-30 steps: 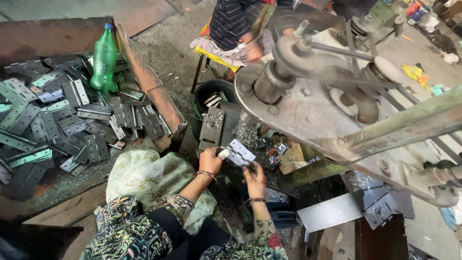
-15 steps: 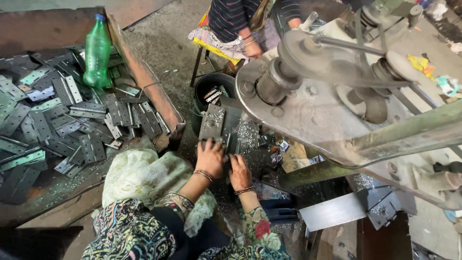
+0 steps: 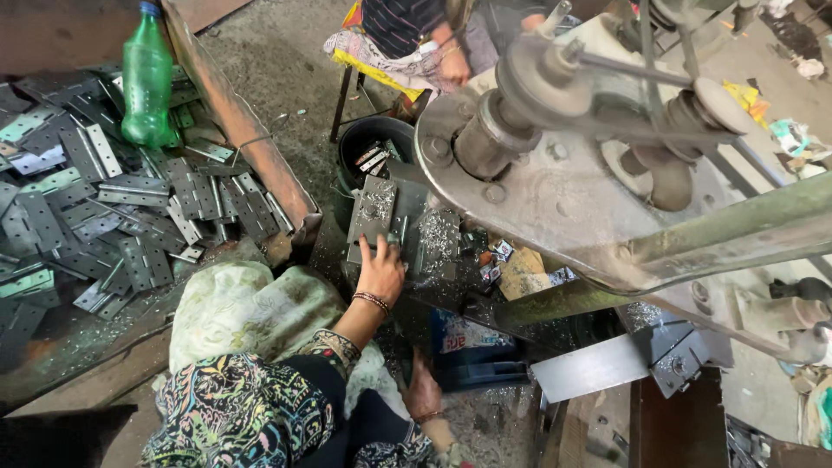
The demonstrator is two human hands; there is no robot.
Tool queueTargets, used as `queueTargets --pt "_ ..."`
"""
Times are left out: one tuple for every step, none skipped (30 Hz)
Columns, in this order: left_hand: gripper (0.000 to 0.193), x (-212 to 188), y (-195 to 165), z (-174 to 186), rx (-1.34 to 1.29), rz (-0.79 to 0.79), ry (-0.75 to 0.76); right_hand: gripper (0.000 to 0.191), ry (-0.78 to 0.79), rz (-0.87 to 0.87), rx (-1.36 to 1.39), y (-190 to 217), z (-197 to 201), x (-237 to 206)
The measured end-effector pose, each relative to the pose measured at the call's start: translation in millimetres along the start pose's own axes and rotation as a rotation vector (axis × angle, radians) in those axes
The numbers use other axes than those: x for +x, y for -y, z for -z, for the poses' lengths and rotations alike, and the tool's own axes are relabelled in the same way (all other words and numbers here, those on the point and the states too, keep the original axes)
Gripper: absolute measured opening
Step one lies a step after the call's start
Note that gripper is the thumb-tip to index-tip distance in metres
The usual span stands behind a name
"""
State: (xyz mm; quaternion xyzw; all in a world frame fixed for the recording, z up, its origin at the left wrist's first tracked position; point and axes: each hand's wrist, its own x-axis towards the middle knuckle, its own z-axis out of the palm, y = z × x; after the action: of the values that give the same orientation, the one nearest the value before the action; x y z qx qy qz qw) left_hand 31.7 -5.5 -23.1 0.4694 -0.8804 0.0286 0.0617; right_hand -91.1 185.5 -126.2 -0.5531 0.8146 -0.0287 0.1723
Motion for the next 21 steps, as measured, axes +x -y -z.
queueTargets --pt "0.042 -3 2 0 -0.007 0.001 -0.052 0.092 -0.163 0.163 0.057 4 -5 1" --pt "0.044 -5 4 0 -0.014 0.01 -0.11 0.096 -0.326 0.338 0.11 5 -6 1" --pt "0.043 -7 7 0 -0.019 0.026 -0.102 0.094 -0.221 0.26 0.122 6 -6 3" --pt "0.042 -8 8 -1 -0.031 0.024 -0.082 0.092 -0.11 0.161 0.135 4 -3 4" --pt "0.042 -7 8 -2 -0.058 0.014 -0.072 0.09 -0.008 0.053 0.133 2 5 5" --pt "0.041 -5 8 -2 -0.054 0.0 -0.051 0.09 0.046 0.011 0.107 -3 12 7" --pt "0.041 -1 10 -3 -0.043 0.0 -0.028 0.091 0.106 -0.018 0.082 -7 21 8" --pt "0.04 3 10 -5 -0.038 -0.006 0.005 0.092 0.172 -0.057 0.055 -10 29 9" --pt "0.041 7 9 -6 -0.039 0.008 -0.003 0.087 0.144 -0.015 0.065 -14 34 10" --pt "0.042 13 10 -7 -0.042 0.018 -0.014 0.082 0.112 0.022 0.074 -16 36 11" --pt "0.043 18 10 -9 -0.041 0.034 -0.033 0.077 0.075 0.068 0.082 -17 35 11" --pt "0.042 22 11 -11 -0.036 0.027 -0.013 0.081 0.064 0.043 0.085 -17 30 11" --pt "0.042 25 12 -12 -0.031 0.018 0.008 0.086 0.055 0.016 0.088 -15 22 11" --pt "0.041 26 12 -12 -0.024 0.01 0.03 0.09 0.046 -0.01 0.094 -12 13 10" --pt "0.043 26 14 -12 -0.025 0.023 -0.03 0.092 -0.046 0.093 0.113 -10 3 9" --pt "0.046 25 15 -10 -0.028 0.037 -0.089 0.094 -0.136 0.196 0.129 -7 -5 8" --pt "0.049 24 15 -9 -0.034 0.057 -0.146 0.096 -0.22 0.303 0.141 -3 -8 7" --pt "0.046 23 17 -6 -0.018 0.054 -0.064 0.093 -0.121 0.206 0.097 -3 -11 7" --pt "0.043 22 17 -3 0.004 0.039 0.028 0.089 -0.018 0.1 0.062 -6 -11 7" --pt "0.04 21 17 1 0.016 0.01 0.116 0.085 0.082 -0.02 0.021 -8 -7 8" --pt "0.04 22 18 5 0.008 0.002 0.114 0.088 0.079 0.012 0.069 -12 0 9"
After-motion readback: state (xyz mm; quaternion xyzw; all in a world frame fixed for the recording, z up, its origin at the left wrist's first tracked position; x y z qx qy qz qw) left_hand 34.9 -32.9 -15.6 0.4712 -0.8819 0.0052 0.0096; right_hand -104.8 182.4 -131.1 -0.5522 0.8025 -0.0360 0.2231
